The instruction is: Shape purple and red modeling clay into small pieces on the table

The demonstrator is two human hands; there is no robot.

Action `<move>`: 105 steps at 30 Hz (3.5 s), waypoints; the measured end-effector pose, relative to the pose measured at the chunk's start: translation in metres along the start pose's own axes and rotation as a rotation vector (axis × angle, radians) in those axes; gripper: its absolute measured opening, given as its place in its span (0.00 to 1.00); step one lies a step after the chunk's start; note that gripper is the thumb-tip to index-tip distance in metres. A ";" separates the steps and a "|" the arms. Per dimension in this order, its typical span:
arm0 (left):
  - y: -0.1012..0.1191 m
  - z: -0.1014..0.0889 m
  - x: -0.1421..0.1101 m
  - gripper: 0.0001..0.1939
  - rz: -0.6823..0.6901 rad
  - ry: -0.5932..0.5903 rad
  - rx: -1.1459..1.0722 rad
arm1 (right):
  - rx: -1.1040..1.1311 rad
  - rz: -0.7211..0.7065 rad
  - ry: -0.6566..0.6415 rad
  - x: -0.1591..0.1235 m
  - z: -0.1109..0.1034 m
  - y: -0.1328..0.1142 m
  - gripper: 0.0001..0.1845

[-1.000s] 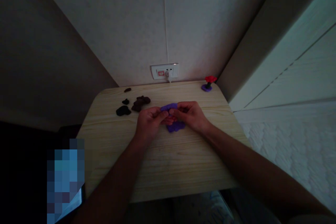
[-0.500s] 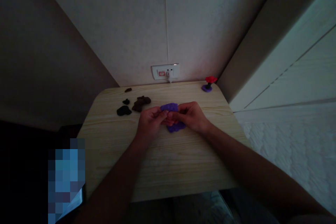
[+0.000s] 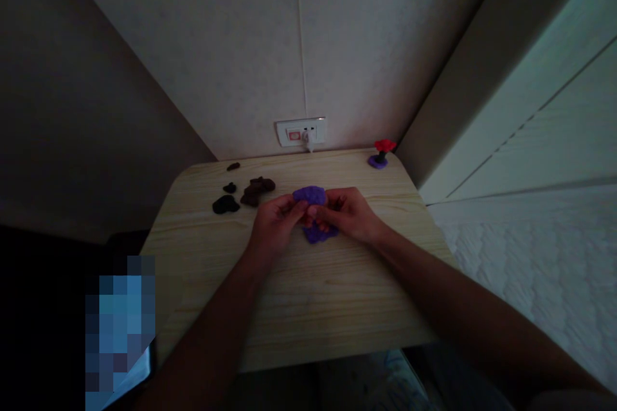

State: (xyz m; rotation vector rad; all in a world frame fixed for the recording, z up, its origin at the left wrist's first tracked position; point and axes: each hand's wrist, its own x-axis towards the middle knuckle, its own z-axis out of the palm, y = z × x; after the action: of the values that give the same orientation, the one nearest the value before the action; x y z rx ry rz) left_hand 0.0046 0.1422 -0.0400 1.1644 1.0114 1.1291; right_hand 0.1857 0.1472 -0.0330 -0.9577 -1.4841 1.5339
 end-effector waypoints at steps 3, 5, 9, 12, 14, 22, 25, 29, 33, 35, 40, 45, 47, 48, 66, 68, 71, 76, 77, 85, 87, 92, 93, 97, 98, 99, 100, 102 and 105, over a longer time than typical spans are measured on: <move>0.002 0.000 0.000 0.13 0.003 0.008 0.027 | -0.096 -0.057 -0.043 0.000 -0.002 0.000 0.28; 0.004 0.000 0.000 0.12 0.002 0.013 0.036 | -0.153 -0.096 -0.047 -0.001 -0.003 0.001 0.28; 0.002 -0.002 -0.001 0.12 0.019 -0.012 0.014 | -0.167 -0.133 -0.021 -0.001 -0.002 0.002 0.27; -0.004 -0.003 0.000 0.12 0.046 -0.041 -0.057 | -0.104 -0.115 -0.026 -0.002 0.001 0.001 0.26; -0.006 -0.002 0.001 0.14 0.059 -0.044 -0.105 | -0.081 -0.100 -0.040 -0.003 0.003 0.000 0.26; 0.001 -0.004 -0.001 0.16 0.146 0.054 0.149 | -0.180 -0.118 -0.091 -0.005 0.003 -0.002 0.23; 0.002 -0.005 -0.001 0.15 0.168 0.066 0.184 | -0.191 -0.128 -0.086 -0.005 0.003 0.001 0.22; -0.003 -0.006 -0.001 0.15 0.135 0.045 0.095 | -0.112 -0.115 -0.084 -0.006 0.006 0.002 0.21; -0.006 -0.005 -0.002 0.18 0.115 -0.009 -0.003 | -0.018 -0.087 -0.113 -0.009 0.009 0.001 0.20; -0.002 -0.003 -0.003 0.20 0.144 -0.008 0.051 | -0.012 -0.090 -0.125 -0.009 0.009 0.001 0.20; 0.010 0.000 -0.006 0.23 0.245 0.057 0.301 | -0.095 -0.141 -0.120 -0.008 0.009 0.000 0.21; 0.006 -0.001 -0.006 0.23 0.257 0.082 0.280 | -0.059 -0.125 -0.060 -0.007 0.011 0.000 0.25; 0.002 0.000 -0.006 0.22 0.202 0.050 0.161 | 0.025 -0.101 -0.051 -0.007 0.011 0.000 0.24; 0.000 0.000 -0.006 0.22 0.161 0.005 0.089 | 0.055 -0.090 -0.049 -0.007 0.011 0.001 0.24; 0.013 0.007 -0.008 0.19 0.088 -0.190 0.112 | 0.268 0.016 0.066 0.001 0.008 0.002 0.25; 0.009 0.006 -0.008 0.18 0.079 -0.188 0.099 | 0.261 -0.018 0.003 -0.001 0.010 -0.001 0.25; 0.002 0.003 -0.006 0.20 0.084 -0.161 0.039 | 0.213 -0.050 -0.003 -0.003 0.010 -0.003 0.25; -0.004 0.000 -0.004 0.20 0.126 -0.045 0.027 | 0.150 -0.022 -0.008 -0.003 0.010 0.000 0.24; -0.004 0.000 -0.003 0.20 0.126 -0.030 0.019 | 0.138 -0.024 -0.011 -0.003 0.010 0.000 0.24; -0.006 0.001 -0.003 0.19 0.064 -0.012 -0.122 | 0.101 -0.033 -0.052 -0.004 0.011 -0.002 0.24; -0.005 0.000 -0.004 0.19 0.103 -0.017 -0.047 | 0.104 -0.037 -0.034 -0.004 0.010 -0.002 0.24; 0.004 0.000 -0.006 0.22 0.206 -0.013 0.201 | 0.095 -0.085 0.071 -0.001 0.007 0.001 0.22; 0.006 0.002 -0.006 0.21 0.216 -0.015 0.218 | 0.084 -0.096 0.075 -0.001 0.006 0.001 0.22; 0.008 0.006 -0.004 0.12 0.220 0.040 0.151 | -0.005 -0.139 0.061 -0.001 0.004 0.002 0.20; 0.008 0.007 -0.004 0.12 0.209 0.052 0.138 | -0.051 -0.149 0.058 -0.002 0.003 0.002 0.21; 0.007 0.007 -0.003 0.12 0.198 0.058 0.136 | -0.105 -0.159 0.057 -0.003 0.003 0.002 0.21; 0.007 0.006 -0.003 0.12 0.187 0.061 0.144 | -0.161 -0.169 0.059 -0.004 0.004 0.002 0.21; 0.006 0.005 -0.003 0.12 0.172 0.073 0.164 | -0.237 -0.184 0.073 -0.005 0.004 0.001 0.21; 0.007 0.005 -0.005 0.12 0.180 0.088 0.188 | -0.212 -0.194 0.143 -0.004 0.005 0.001 0.19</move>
State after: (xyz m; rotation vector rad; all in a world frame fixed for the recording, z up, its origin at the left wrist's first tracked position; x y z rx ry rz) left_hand 0.0077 0.1366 -0.0322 1.3883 1.1155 1.2564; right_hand 0.1831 0.1412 -0.0334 -0.9901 -1.6077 1.1634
